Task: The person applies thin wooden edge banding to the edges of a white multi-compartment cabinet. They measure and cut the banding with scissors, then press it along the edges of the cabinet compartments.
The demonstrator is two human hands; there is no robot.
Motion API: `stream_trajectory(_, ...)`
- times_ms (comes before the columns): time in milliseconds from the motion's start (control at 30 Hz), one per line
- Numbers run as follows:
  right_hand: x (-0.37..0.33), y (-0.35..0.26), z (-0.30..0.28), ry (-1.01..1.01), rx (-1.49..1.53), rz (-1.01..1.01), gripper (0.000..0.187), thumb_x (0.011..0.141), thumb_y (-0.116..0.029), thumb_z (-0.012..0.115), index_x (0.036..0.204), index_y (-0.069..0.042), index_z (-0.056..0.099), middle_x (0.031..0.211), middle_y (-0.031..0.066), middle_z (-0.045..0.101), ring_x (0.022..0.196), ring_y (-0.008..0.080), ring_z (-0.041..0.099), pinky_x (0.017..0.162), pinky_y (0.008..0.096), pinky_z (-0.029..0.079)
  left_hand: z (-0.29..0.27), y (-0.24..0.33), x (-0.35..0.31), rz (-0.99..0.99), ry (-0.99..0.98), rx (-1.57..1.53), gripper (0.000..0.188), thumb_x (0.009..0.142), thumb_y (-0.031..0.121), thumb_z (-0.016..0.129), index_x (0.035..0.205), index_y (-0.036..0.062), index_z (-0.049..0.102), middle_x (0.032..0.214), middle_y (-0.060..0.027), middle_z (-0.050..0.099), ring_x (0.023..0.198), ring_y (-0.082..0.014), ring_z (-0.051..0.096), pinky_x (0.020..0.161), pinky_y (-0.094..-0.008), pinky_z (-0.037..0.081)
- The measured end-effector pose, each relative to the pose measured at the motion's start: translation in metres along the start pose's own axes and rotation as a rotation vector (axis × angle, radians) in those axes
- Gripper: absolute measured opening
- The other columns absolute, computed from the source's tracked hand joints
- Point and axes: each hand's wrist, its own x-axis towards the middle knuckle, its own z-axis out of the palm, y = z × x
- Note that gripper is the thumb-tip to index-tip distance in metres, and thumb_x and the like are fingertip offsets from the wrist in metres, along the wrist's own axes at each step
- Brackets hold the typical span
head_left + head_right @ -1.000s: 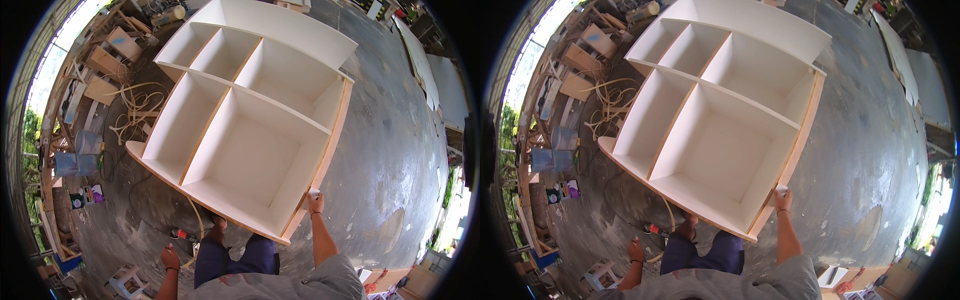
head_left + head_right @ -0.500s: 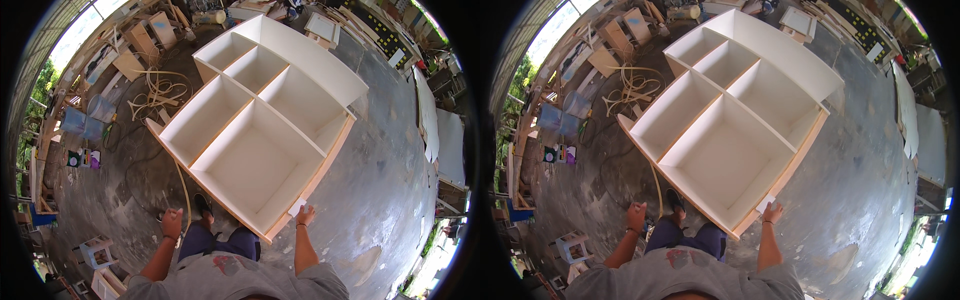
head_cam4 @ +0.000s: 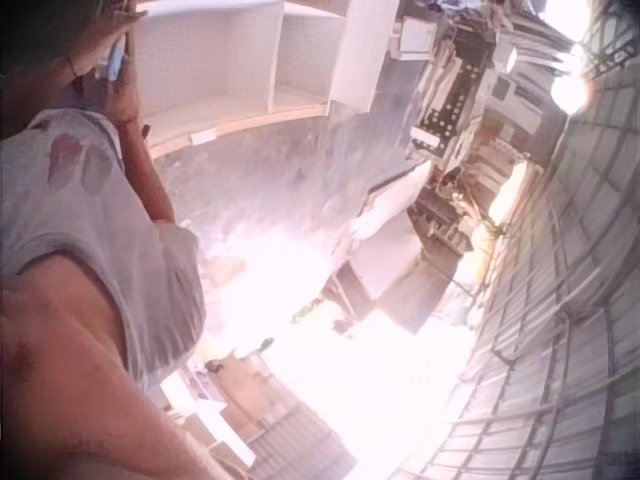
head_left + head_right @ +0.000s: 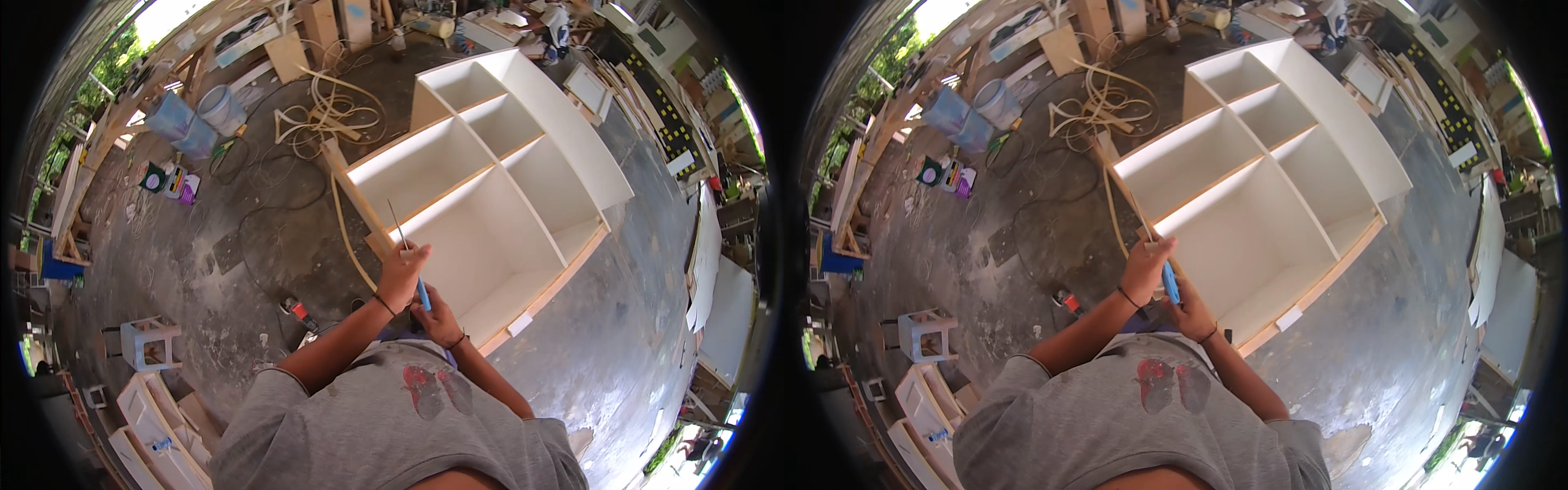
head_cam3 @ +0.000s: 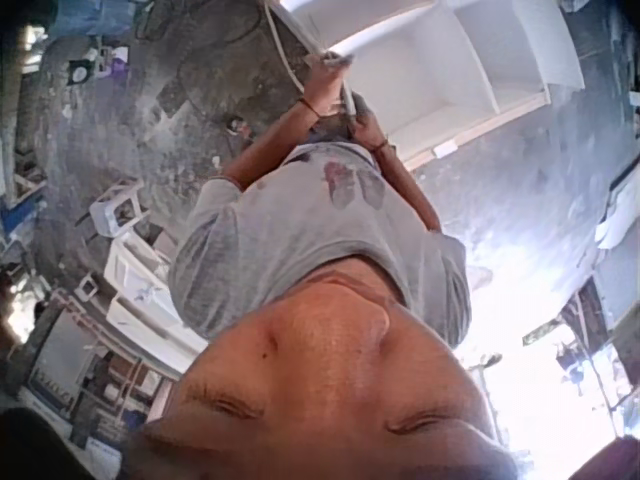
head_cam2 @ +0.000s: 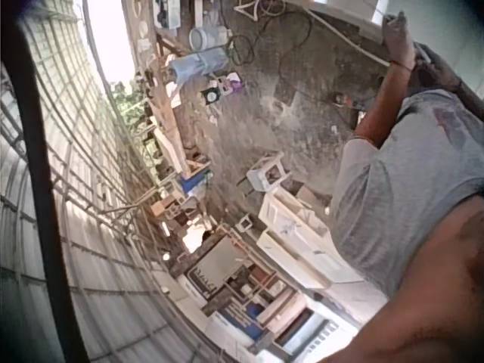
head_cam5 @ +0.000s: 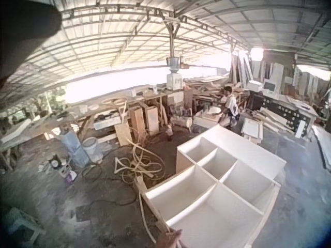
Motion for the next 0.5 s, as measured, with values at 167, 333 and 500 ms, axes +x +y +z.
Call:
stream_trajectory(167, 0.043, -0.027, 0.077, -0.309, -0.147, 0.036, 0.026, 0.095, -0.026, 0.059, 0.099, 0.000, 0.060, 0.084, 0.0039, 0.061, 0.078, 0.0099, 0.053, 0.074, 0.0295, 0.047, -0.096, 0.049, 0.006, 0.031, 0.085, -0.326, 0.025, 0.092, 0.030, 0.065, 0.088, 0.0089, 0.052, 0.073, 0.0048, 0.049, 0.066, -0.0032, 0.045, 0.055, -0.0213, 0.037)
stream_trajectory(333, 0.087, -0.051, 0.151, -0.421, 0.043, 0.051, 0.028, 0.098, -0.028, 0.057, 0.097, -0.001, 0.061, 0.081, -0.0008, 0.059, 0.077, 0.0059, 0.052, 0.069, 0.0236, 0.044, -0.189, 0.083, 0.019, 0.052, 0.192, -0.311, 0.032, 0.095, 0.045, 0.057, 0.088, 0.0146, 0.048, 0.076, 0.0040, 0.045, 0.071, -0.0057, 0.046, 0.065, -0.0235, 0.040)
stream_trajectory(500, 0.135, -0.100, 0.170, -0.375, 0.141, -0.016, 0.025, 0.100, -0.025, 0.052, 0.099, -0.001, 0.059, 0.081, 0.0014, 0.061, 0.078, 0.0091, 0.057, 0.072, 0.0255, 0.046, -0.284, 0.106, 0.047, 0.205, 0.517, -0.376, 0.047, 0.099, 0.051, 0.045, 0.069, 0.0147, 0.041, 0.068, 0.0050, 0.037, 0.056, -0.0062, 0.033, 0.051, -0.0224, 0.027)
